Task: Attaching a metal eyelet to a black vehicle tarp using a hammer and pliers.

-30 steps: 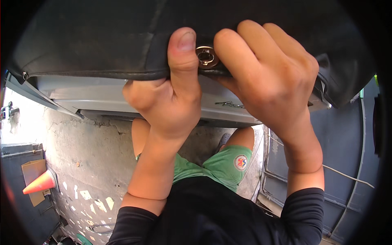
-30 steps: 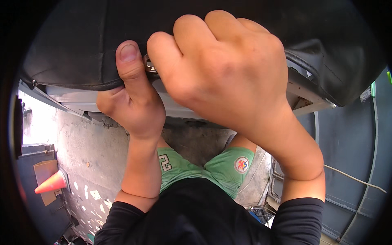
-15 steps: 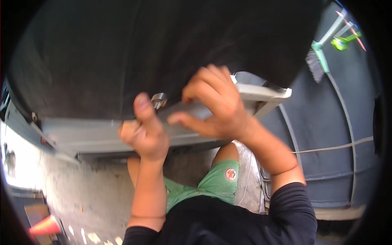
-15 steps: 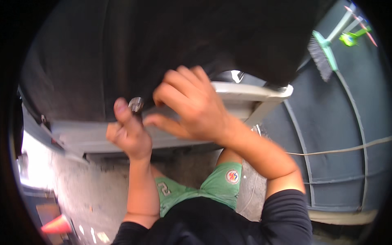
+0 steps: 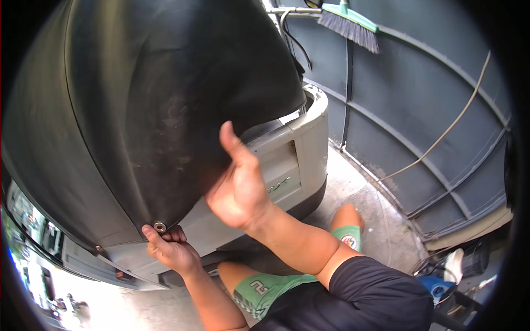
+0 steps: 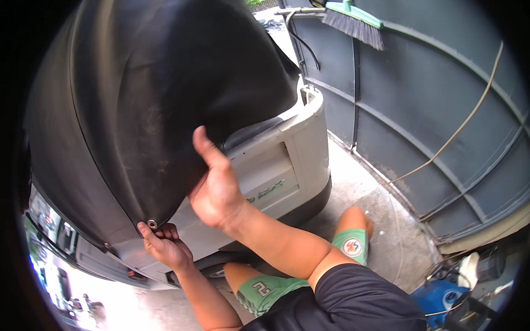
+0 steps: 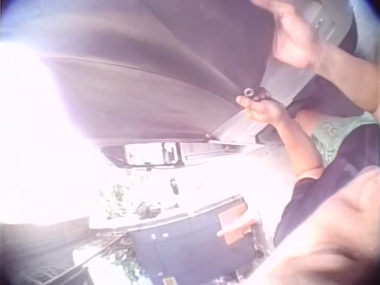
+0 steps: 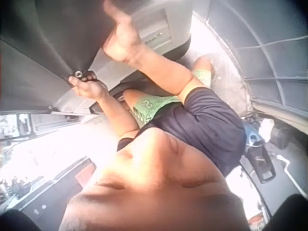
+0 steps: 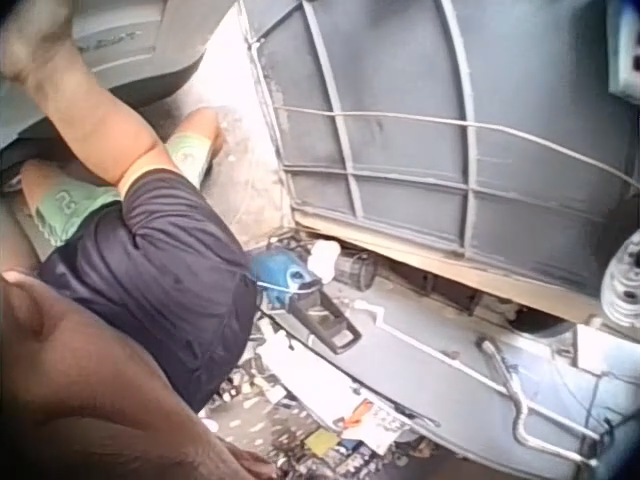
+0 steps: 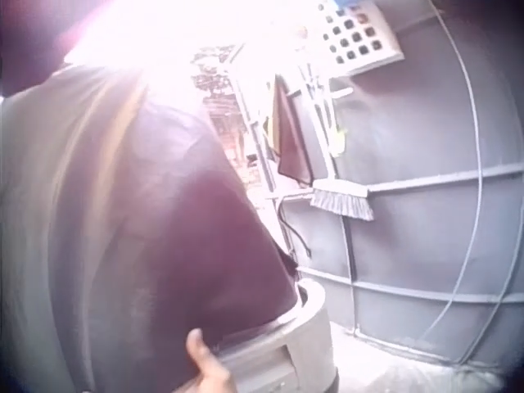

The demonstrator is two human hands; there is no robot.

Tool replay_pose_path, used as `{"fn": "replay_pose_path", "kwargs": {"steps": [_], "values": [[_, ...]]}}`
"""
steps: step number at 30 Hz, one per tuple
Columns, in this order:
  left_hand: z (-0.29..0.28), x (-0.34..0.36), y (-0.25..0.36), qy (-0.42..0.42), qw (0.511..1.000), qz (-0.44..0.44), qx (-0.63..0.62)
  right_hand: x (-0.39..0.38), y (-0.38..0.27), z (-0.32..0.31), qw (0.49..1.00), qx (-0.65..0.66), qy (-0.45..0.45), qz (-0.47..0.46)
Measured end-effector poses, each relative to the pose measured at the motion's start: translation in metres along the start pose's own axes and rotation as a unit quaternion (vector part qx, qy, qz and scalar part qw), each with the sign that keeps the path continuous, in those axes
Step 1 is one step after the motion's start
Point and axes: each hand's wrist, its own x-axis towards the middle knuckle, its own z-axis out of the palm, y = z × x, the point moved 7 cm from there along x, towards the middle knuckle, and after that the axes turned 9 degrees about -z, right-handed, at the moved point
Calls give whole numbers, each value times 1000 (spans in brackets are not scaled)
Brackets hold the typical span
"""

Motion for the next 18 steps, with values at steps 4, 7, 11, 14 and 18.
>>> {"fn": "replay_pose_path", "kwargs": {"steps": [4, 7, 11, 14, 18], "values": [[20, -37, -14, -33, 945, -240, -219, -20, -9, 29, 982, -146, -116, -41], [64, -42, 21, -191, 890, -265, -319, -23, -12, 40, 952, -255, -166, -36], [59, -22, 5, -157, 926, -197, -282, -25, -3, 32, 947, -266, -181, 20], [64, -21, 17, -152, 924, -189, -297, -18, 2, 31, 945, -266, -189, -24], [66, -9, 45, -92, 925, -241, -281, -13, 14, 44, 969, -143, -198, 22]]}}
